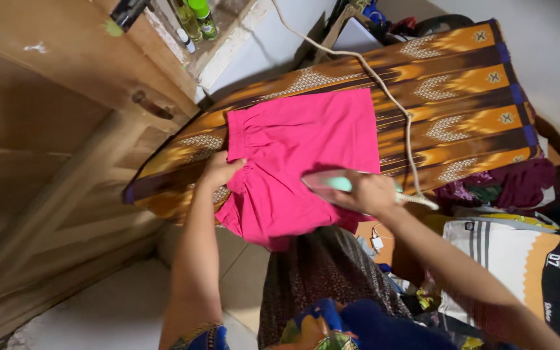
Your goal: The person irons several garments on a wooden table using a handheld iron. They smooth and press a dark shirt, a pink top, and a black graphic t-shirt, repeatedly adjusting and flipping each item to cover different areas.
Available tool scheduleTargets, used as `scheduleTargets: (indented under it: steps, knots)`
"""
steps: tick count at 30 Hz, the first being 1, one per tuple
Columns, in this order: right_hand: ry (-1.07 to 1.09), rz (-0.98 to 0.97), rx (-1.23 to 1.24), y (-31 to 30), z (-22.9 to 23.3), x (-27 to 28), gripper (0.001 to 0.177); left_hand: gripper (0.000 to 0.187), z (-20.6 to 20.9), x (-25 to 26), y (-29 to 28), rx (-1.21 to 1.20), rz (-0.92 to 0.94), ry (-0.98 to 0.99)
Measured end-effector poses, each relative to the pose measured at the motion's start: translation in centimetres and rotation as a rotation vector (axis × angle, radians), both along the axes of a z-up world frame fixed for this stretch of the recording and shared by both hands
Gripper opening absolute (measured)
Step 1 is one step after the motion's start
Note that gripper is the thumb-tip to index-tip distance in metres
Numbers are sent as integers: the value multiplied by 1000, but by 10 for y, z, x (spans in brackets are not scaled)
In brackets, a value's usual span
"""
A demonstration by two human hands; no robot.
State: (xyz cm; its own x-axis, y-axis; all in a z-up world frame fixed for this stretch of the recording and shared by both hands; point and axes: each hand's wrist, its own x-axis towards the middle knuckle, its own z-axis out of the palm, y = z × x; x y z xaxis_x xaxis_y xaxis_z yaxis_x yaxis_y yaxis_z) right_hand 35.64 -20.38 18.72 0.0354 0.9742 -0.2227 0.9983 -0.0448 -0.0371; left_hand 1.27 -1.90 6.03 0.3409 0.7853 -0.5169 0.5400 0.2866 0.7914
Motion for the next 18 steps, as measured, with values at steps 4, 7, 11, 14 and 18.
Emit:
scheduleTargets:
  steps: [4,7,11,14,18]
  knots:
    - [187,-26,97,46,1,-58,59,33,-13,-9,1,69,-11,-47]
    - [152,13,50,67,7,-74,58,38,-11,1,6,224,107,200]
    - [189,-61,-252,50,14,-59,59,54,20,4,2,280,117,311]
    - [91,14,-93,-6,15,-16,66,46,42,5,5,133,-73,442]
    - [-132,64,-12,-37,0,19,69,42,24,-5,4,173,-124,335]
